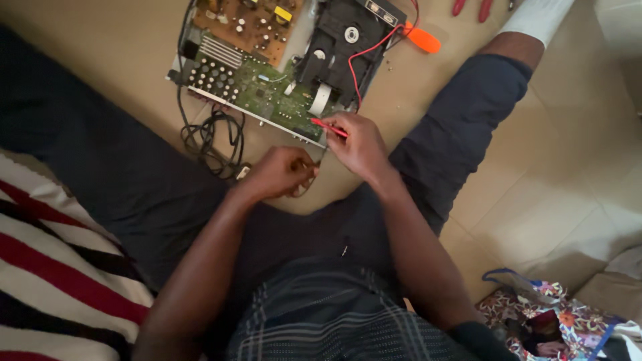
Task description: The person sits on the floor repairing an opened audio receiver. They unscrew components from the circuit board with a screwdriver, reposition internal parts and wiring by hand, then use multimeter test probes to check points on the board.
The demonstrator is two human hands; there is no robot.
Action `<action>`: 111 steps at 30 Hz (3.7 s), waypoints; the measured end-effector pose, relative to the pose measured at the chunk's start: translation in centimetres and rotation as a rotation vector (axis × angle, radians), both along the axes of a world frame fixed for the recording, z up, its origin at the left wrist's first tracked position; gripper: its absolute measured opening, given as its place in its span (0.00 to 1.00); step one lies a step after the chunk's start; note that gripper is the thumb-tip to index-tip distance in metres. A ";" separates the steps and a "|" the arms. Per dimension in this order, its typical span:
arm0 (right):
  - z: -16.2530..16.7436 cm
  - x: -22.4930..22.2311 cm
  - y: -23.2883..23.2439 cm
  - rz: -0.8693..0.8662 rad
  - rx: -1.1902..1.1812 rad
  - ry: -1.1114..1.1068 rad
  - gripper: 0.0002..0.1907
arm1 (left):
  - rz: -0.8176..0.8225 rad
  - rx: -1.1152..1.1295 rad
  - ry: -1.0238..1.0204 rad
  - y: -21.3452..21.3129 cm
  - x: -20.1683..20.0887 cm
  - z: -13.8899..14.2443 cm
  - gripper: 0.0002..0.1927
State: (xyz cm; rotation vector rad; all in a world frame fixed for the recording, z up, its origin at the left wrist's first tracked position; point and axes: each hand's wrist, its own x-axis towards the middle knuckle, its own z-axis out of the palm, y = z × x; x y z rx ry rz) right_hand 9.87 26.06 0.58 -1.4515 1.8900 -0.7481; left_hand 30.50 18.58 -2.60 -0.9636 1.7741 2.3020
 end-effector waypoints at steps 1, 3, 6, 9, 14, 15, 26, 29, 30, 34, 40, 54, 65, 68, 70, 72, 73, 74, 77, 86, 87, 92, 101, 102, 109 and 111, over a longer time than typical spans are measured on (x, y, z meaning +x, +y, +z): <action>0.0 -0.2 0.3 0.002 0.033 0.036 0.09 | -0.030 0.064 -0.023 0.3 -0.2 0.1 0.13; -0.2 -0.5 0.7 -0.001 0.049 0.091 0.08 | -0.029 0.070 -0.040 0.5 -0.6 0.3 0.13; -0.8 -0.7 1.1 -0.009 -0.023 0.107 0.08 | 0.084 -0.079 -0.049 0.1 -0.7 0.5 0.14; -1.5 -1.0 1.3 -0.003 -0.109 0.090 0.07 | 0.206 -0.301 -0.084 -0.8 -0.6 0.6 0.14; -2.1 -1.4 1.6 -0.001 -0.112 0.152 0.07 | 0.360 -0.399 -0.086 -1.2 0.2 0.0 0.13; -2.0 -1.4 1.6 -0.021 -0.108 0.135 0.07 | 0.352 -0.413 -0.068 -1.1 0.2 -0.2 0.13; -1.3 -0.8 0.7 0.063 -0.187 0.130 0.10 | 0.319 -0.290 -0.035 -0.8 0.2 1.0 0.19; -1.7 0.2 0.3 0.028 -0.249 0.089 0.08 | 0.413 -0.191 -0.096 -1.4 0.7 1.8 0.19; -1.8 0.5 0.2 0.024 -0.235 0.086 0.08 | 0.419 -0.241 -0.097 -1.7 0.9 1.9 0.18; -2.5 1.5 0.0 0.018 -0.216 0.112 0.07 | 0.417 -0.446 -0.109 -2.5 1.3 1.6 0.15; -2.9 2.5 -0.3 -0.089 -0.153 0.048 0.06 | 0.409 -0.580 -0.098 -2.8 1.4 1.1 0.12; -2.5 2.4 -0.6 -0.200 -0.327 -0.043 0.09 | 0.492 -0.587 -0.062 -4.2 1.9 1.0 0.11; -1.8 2.4 -1.3 -0.147 -0.376 -0.064 0.08 | 0.348 -0.883 0.022 -4.3 1.0 1.4 0.10; -2.4 2.2 -1.6 -0.131 -0.327 -0.025 0.07 | 0.318 -1.015 0.033 -4.5 0.2 1.5 0.08; -2.8 2.2 -1.7 -0.123 -0.316 -0.007 0.07 | 0.276 -1.105 -0.013 -4.7 -0.4 1.4 0.08; -3.2 2.1 -1.7 -0.122 -0.306 0.012 0.07 | 0.249 -1.165 -0.063 -4.7 -0.8 1.1 0.07; -3.4 2.2 -1.7 -0.124 -0.301 0.021 0.07 | 0.243 -1.180 -0.090 -4.6 -0.9 1.0 0.07; -3.5 2.2 -1.6 -0.128 -0.295 0.030 0.07 | 0.236 -1.195 -0.117 -4.5 -0.9 0.9 0.06; -3.8 2.3 -1.6 -0.143 -0.296 0.018 0.07 | 0.243 -1.244 -0.104 -4.3 -0.7 0.4 0.07; -4.0 2.5 -1.8 -0.162 -0.297 -0.002 0.06 | 0.259 -1.221 -0.098 -4.2 -0.7 -0.1 0.06; -4.0 2.5 -1.8 -0.161 -0.305 -0.008 0.06 | 0.264 -1.220 -0.098 -4.2 -0.7 -0.1 0.06; -4.1 2.5 -1.8 -0.163 -0.283 0.005 0.06 | 0.282 -1.195 -0.098 -4.2 -0.6 -0.3 0.06; -4.1 2.8 -2.0 -0.150 -0.283 0.005 0.06 | 0.298 -1.172 -0.094 -4.3 -0.5 -0.5 0.07; -4.1 2.8 -2.1 -0.146 -0.288 0.012 0.06 | 0.295 -1.174 -0.096 -4.3 -0.5 -0.5 0.07; -4.0 2.9 -2.1 -0.130 -0.282 0.029 0.06 | 0.299 -1.182 -0.089 -4.2 -0.5 -0.3 0.07; -4.1 2.9 -2.1 -0.127 -0.282 0.022 0.06 | 0.303 -1.183 -0.085 -4.2 -0.5 -0.3 0.07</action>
